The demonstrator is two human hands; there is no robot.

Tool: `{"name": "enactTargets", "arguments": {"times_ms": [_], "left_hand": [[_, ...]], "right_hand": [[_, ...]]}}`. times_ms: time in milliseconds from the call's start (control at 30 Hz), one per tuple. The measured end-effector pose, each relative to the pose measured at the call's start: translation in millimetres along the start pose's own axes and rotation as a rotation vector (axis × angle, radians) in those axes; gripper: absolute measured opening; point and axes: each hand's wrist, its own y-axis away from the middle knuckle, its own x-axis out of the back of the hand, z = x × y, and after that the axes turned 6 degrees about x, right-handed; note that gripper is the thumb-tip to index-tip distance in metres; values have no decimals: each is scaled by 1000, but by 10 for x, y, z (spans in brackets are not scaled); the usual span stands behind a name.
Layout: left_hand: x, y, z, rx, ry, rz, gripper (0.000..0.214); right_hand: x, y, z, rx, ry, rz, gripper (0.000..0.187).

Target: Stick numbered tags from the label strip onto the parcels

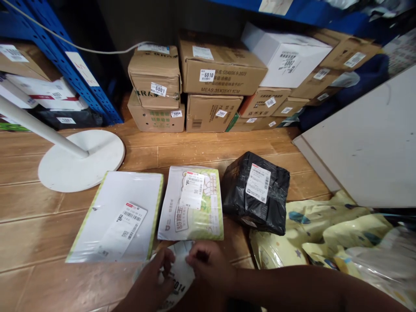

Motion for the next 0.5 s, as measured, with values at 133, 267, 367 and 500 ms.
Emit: {"name": "enactTargets", "arguments": {"times_ms": [133, 267, 367, 500], "left_hand": [[192, 20, 47, -124, 50, 21, 19], [254, 64, 70, -199, -50, -62, 28], [176, 48, 147, -108, 218, -310, 48], [58, -28, 176, -69, 555, -418, 52]], "right_hand": [[182, -204, -273, -112, -218, 271, 52], [251, -186, -452, 136, -44, 266, 32], [184, -88, -432, 466, 259, 79, 16], [112, -2, -329, 653, 402, 40, 21]]}}
